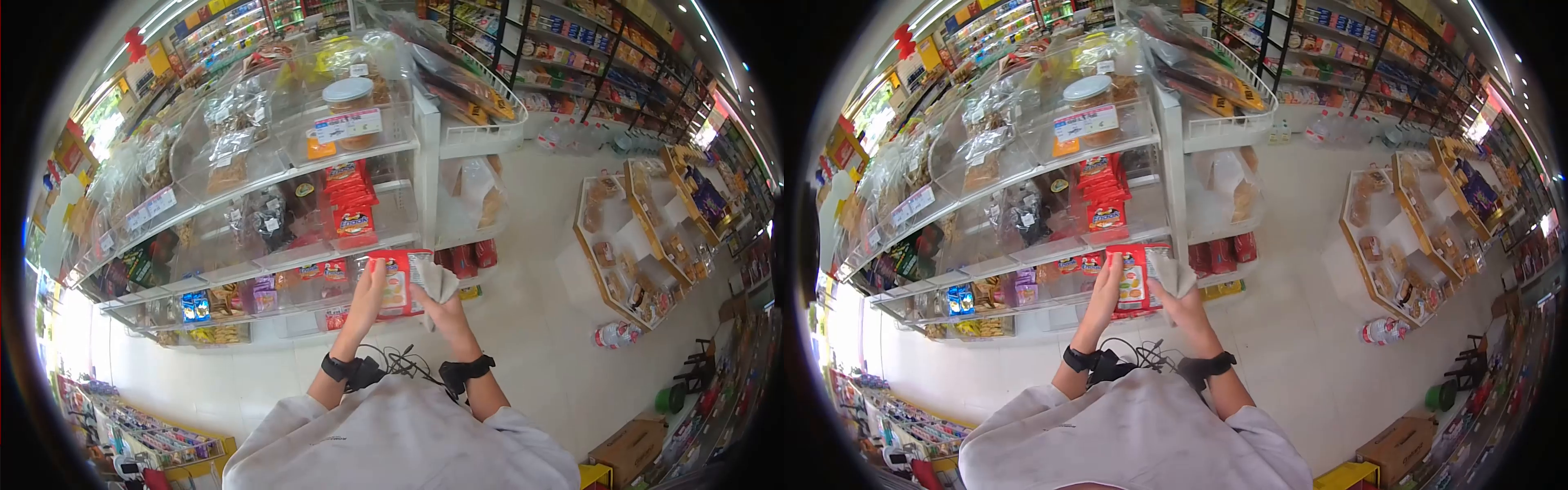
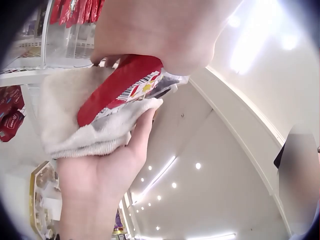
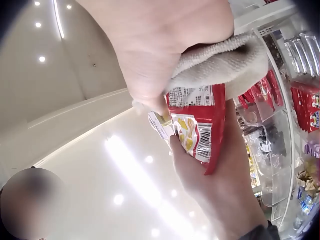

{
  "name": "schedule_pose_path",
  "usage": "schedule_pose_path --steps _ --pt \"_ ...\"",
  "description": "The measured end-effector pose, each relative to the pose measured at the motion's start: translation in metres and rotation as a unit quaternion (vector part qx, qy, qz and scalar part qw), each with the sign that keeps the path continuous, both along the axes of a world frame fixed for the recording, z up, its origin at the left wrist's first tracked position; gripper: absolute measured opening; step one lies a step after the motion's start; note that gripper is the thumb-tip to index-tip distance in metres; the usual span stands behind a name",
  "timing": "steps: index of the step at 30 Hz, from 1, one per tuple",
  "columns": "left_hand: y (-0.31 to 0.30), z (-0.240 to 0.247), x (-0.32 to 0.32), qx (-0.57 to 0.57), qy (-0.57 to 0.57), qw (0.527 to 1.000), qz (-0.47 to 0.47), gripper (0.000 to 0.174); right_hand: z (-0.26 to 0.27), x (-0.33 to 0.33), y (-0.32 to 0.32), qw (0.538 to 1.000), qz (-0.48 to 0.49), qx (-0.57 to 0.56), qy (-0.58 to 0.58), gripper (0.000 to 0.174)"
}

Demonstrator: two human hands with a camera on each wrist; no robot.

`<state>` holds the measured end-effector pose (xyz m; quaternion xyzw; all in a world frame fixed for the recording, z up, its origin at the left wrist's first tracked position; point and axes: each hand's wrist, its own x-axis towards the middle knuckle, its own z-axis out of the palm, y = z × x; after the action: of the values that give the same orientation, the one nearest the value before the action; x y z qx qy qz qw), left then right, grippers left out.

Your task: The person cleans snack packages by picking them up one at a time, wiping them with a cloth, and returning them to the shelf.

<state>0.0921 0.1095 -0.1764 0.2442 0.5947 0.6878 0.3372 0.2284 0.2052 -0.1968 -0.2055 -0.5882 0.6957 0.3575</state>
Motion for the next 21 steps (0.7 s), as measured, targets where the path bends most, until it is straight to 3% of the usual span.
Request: schedule_pose_path --steps 1,4,6,7,9,12,14,15,18,19,21 --pt "-0.004 0.004 -0.007 -0.042 0.112 0.992 -0.027 0.056 0.001 -0.005 0.001 0.999 -0.033 0.032 0.004 0.036" --pt "-0.006 -0.001 -0.006 -0.004 0.135 0.991 0.005 0.059 -0.007 -0.016 0.005 0.978 -0.118 0.173 -0.023 0.029" --pt "-0.014 0.011 -0.01 -0.001 0.07 0.996 -0.056 0.066 -0.019 -0.024 0.003 0.947 -0.132 0.283 -0.071 0.028" --pt "-0.016 0.009 -0.015 0.006 0.043 0.997 -0.07 0.066 0.004 -0.023 -0.013 0.969 -0.049 0.214 -0.111 0.033" --pt "-0.019 0.003 -0.035 0.04 -0.037 0.991 -0.119 0.066 0.005 -0.047 -0.041 0.957 -0.025 0.28 -0.064 0.04" --pt "-0.035 0.009 -0.049 0.053 -0.108 0.98 -0.157 0.063 -0.002 -0.069 -0.065 0.942 -0.008 0.323 -0.093 0.052" --pt "-0.047 0.002 -0.065 0.045 -0.087 0.979 -0.179 0.063 -0.011 -0.083 -0.06 0.91 -0.048 0.392 -0.128 0.051" --pt "-0.055 0.0 -0.07 0.058 -0.086 0.978 -0.178 0.062 -0.004 -0.09 -0.063 0.952 -0.046 0.278 -0.117 0.044" --pt "-0.08 -0.008 -0.09 0.069 -0.073 0.977 -0.19 0.065 0.013 -0.113 -0.062 0.99 -0.003 0.12 -0.078 0.038" --pt "-0.086 -0.009 -0.098 0.063 -0.062 0.975 -0.203 0.066 0.011 -0.116 -0.061 0.986 -0.007 0.125 -0.106 0.036" --pt "-0.099 0.002 -0.112 0.06 -0.026 0.974 -0.219 0.065 0.008 -0.129 -0.067 0.988 -0.062 0.131 -0.058 0.036"
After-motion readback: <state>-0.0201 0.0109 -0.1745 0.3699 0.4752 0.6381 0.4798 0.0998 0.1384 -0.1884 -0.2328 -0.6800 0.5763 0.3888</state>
